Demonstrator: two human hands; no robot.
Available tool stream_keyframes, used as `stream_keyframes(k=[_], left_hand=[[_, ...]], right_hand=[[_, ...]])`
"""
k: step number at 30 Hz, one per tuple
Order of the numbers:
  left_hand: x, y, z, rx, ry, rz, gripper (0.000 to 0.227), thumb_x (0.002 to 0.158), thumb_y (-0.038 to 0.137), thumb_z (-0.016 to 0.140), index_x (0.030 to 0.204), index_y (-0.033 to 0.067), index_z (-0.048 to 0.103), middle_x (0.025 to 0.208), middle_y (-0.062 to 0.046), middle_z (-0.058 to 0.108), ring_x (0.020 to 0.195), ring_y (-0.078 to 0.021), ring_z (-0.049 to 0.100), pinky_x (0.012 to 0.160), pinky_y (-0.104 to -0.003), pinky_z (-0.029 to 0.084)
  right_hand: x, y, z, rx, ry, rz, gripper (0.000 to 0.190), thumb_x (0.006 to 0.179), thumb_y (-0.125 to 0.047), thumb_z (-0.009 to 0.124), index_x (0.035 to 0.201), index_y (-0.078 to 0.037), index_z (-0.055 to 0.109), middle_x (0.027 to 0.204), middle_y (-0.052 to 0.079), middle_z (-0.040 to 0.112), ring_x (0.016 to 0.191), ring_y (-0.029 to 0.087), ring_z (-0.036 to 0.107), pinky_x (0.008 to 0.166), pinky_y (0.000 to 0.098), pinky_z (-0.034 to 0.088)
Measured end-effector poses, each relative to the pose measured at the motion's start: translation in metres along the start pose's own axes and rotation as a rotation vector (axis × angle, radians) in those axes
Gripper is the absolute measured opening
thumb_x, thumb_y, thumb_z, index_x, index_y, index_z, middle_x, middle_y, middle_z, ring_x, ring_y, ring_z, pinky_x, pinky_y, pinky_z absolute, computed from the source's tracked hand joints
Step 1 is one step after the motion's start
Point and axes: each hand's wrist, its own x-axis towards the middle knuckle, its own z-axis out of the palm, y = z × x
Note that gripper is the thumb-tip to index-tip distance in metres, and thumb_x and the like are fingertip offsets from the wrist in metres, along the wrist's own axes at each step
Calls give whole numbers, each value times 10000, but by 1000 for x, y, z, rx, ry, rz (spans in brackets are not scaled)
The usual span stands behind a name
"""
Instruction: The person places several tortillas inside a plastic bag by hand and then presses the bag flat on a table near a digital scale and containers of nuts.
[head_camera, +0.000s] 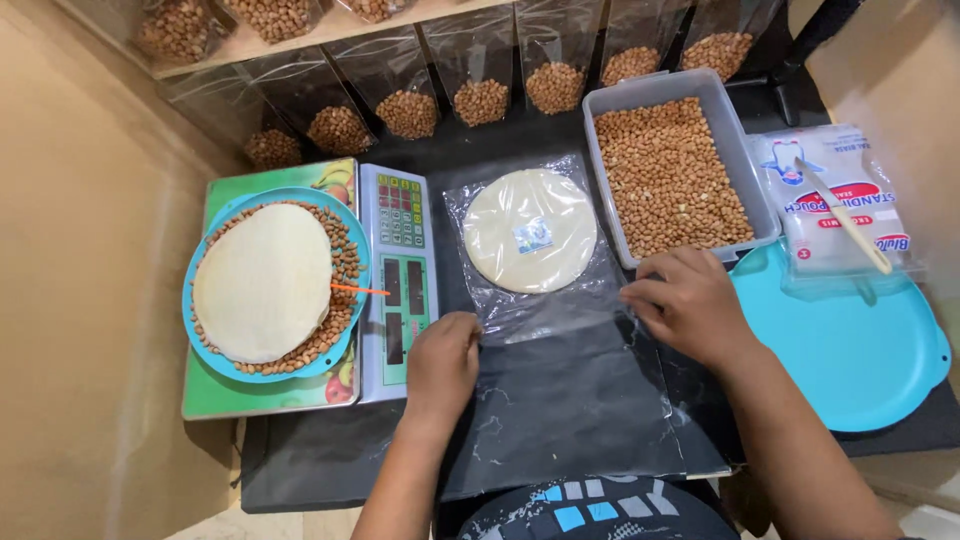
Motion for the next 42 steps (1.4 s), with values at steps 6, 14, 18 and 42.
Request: stream_keyframes(k=[6, 14, 18, 42], left_hand=[[-13, 1, -12, 24, -120, -51, 116, 785, -22, 694, 881, 31, 656, 897, -127, 697, 879, -361, 677, 731, -463, 521], [-11, 2, -20, -144, -106, -103, 125, 799, 12, 719, 917, 39, 688, 987, -109, 739, 912, -329, 702, 767, -419, 554], [-13, -6, -20, -1, -201, -6, 101, 783, -22, 688, 861, 40, 674, 892, -117, 717, 889, -342, 683, 895, -447, 530], [2, -4, -31, -346, -311, -233, 97, 901, 83, 681, 966, 27, 636, 1009, -87, 782, 965, -229, 745, 805, -342, 559]], right_hand=[[-21, -8, 2, 81, -59, 49, 157, 720, -188, 830, 874, -173, 802, 904, -6, 687, 890, 242, 623, 738, 403, 485], [-30, 10, 14, 517, -124, 358, 131, 807, -169, 790, 923, -107, 793, 930, 14, 754, 890, 210, 714, 784, 348, 562], [-24, 12, 10, 389, -265, 239, 158, 768, -194, 832, 912, -134, 804, 976, -3, 781, 936, 214, 699, 807, 350, 553], [-28, 10, 30, 526, -84, 371, 152, 911, -159, 726, 1026, -78, 784, 977, 72, 787, 889, 175, 742, 780, 308, 566]])
